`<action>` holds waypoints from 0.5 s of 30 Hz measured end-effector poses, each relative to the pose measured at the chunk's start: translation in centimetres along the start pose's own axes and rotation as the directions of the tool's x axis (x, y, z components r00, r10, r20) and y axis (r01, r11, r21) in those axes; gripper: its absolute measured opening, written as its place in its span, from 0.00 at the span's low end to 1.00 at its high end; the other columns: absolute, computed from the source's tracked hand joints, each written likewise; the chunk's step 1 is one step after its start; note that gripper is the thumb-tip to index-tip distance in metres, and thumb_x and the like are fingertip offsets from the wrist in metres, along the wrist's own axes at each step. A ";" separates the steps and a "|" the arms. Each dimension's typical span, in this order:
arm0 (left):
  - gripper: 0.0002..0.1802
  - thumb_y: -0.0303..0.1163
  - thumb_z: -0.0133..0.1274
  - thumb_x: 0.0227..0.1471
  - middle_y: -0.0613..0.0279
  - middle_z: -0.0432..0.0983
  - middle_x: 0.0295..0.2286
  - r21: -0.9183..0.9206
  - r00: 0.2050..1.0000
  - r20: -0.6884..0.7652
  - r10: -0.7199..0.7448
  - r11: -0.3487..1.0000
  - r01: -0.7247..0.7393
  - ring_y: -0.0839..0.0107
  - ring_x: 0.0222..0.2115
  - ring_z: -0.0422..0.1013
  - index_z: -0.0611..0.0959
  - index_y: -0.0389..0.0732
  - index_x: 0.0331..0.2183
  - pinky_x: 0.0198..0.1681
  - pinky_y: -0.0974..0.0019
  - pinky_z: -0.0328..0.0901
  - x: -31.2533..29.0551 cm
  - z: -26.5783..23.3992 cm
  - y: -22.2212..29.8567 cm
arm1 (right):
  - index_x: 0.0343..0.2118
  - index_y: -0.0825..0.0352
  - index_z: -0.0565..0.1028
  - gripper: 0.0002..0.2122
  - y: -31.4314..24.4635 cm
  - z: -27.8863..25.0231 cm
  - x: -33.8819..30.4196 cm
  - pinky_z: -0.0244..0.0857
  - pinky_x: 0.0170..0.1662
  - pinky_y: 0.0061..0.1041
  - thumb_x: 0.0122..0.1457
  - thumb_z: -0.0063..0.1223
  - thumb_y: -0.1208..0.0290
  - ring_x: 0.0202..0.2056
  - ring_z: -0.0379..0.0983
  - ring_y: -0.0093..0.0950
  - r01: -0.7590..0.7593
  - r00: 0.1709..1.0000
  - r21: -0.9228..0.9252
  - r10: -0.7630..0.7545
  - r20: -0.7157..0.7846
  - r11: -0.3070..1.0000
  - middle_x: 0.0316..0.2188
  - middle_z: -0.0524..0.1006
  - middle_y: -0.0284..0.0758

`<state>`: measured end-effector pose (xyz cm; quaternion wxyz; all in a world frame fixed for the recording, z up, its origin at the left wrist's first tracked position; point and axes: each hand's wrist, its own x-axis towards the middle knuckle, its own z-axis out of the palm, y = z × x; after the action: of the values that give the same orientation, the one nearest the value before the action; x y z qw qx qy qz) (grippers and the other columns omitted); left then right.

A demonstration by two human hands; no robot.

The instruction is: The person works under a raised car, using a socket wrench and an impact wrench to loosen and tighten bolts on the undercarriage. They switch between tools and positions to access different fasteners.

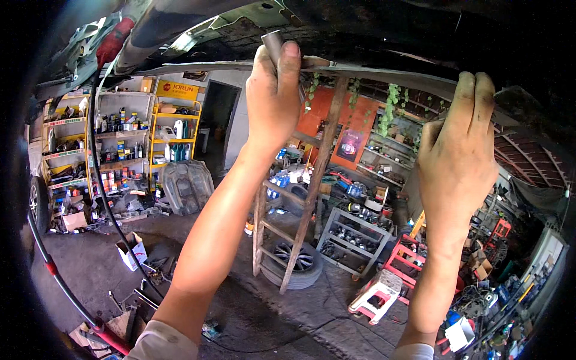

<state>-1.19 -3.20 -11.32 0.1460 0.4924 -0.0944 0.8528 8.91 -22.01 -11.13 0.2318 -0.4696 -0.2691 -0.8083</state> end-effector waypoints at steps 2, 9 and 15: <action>0.21 0.48 0.43 0.62 0.57 0.73 0.18 -0.003 1.000 -0.022 0.004 1.000 -0.004 0.65 0.19 0.69 0.72 0.37 0.32 0.26 0.63 0.63 0.0 0.1 -0.1 | 0.56 0.63 0.64 0.24 0.0 0.0 0.1 0.71 0.38 0.33 0.53 0.47 0.77 0.47 0.71 0.38 0.007 1.000 -0.003 -0.007 -0.005 1.000 0.57 0.64 0.37; 0.17 0.41 0.46 0.61 0.50 0.78 0.23 -0.008 0.999 0.033 -0.020 1.000 0.020 0.46 0.25 0.74 0.68 0.35 0.31 0.28 0.54 0.67 0.1 -0.2 0.5 | 0.56 0.63 0.63 0.24 0.0 -0.1 0.0 0.71 0.37 0.34 0.53 0.46 0.77 0.48 0.71 0.38 -0.005 1.000 -0.004 0.005 0.018 1.000 0.57 0.63 0.38; 0.17 0.41 0.46 0.60 0.49 0.78 0.24 0.032 0.999 0.021 -0.024 0.999 0.023 0.45 0.27 0.73 0.70 0.35 0.31 0.30 0.52 0.66 0.1 -0.1 0.4 | 0.56 0.62 0.63 0.24 0.3 0.1 0.0 0.71 0.37 0.34 0.53 0.46 0.77 0.48 0.71 0.38 0.034 0.999 0.002 -0.034 -0.026 0.999 0.57 0.64 0.37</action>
<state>-1.49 -3.52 -11.31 0.1471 0.5048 -0.0766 0.8471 9.17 -22.21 -11.05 0.2220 -0.4541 -0.2751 -0.8178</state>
